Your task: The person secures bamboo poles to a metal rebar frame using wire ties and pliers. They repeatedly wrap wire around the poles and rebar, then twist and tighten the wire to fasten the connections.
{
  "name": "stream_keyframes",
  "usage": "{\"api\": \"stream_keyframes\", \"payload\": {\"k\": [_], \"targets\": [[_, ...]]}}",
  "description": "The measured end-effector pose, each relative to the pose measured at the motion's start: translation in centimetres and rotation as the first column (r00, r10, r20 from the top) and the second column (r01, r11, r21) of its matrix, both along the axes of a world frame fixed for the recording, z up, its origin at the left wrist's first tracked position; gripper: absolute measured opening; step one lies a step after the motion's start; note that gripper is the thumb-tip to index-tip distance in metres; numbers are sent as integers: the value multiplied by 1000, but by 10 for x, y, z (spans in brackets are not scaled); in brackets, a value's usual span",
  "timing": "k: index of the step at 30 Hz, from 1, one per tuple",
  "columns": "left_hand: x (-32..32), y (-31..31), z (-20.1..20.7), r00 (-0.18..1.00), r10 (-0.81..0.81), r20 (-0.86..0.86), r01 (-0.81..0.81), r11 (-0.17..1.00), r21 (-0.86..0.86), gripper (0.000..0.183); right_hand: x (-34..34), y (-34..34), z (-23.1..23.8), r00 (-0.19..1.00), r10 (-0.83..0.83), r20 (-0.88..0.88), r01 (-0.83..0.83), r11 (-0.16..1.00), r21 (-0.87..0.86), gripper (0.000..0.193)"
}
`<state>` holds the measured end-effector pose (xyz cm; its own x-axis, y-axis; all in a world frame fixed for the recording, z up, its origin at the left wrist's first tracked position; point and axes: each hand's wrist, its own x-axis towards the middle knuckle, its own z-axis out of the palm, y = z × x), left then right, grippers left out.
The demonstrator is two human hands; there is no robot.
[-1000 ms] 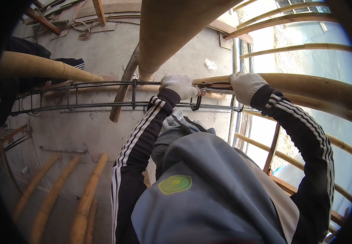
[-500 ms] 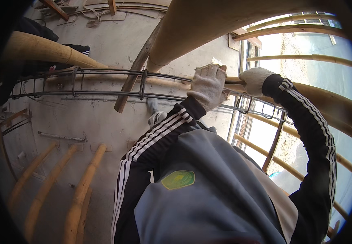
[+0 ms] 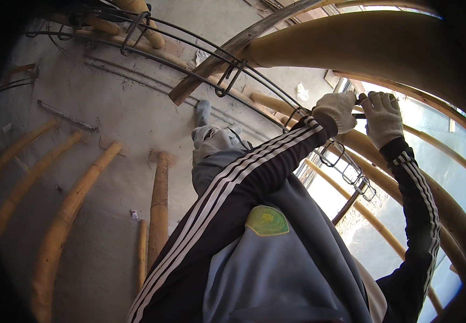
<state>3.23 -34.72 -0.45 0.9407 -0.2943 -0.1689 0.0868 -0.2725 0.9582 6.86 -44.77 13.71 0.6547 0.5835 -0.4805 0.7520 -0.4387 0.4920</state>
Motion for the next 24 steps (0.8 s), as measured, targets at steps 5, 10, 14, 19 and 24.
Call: {"api": "stream_keyframes", "payload": {"k": [5,10,14,19,24], "targets": [[-15,-6,12,983,68,171,-94,985,144,61,18,-4,-12,946,-283,-156,243,941,-237,31],[-31,-38,10,941,29,338,-89,982,165,68,45,7,-22,633,-716,-295,582,691,-429,20],[-13,-42,-7,964,30,263,-38,999,23,67,55,15,-19,326,-919,-223,683,392,-616,15],[0,-24,2,985,-52,162,52,999,3,48,30,6,0,786,-563,-256,473,814,-337,33],[21,-6,5,999,-50,-9,50,996,-79,49,11,-33,-5,992,123,17,-124,987,98,48]]}}
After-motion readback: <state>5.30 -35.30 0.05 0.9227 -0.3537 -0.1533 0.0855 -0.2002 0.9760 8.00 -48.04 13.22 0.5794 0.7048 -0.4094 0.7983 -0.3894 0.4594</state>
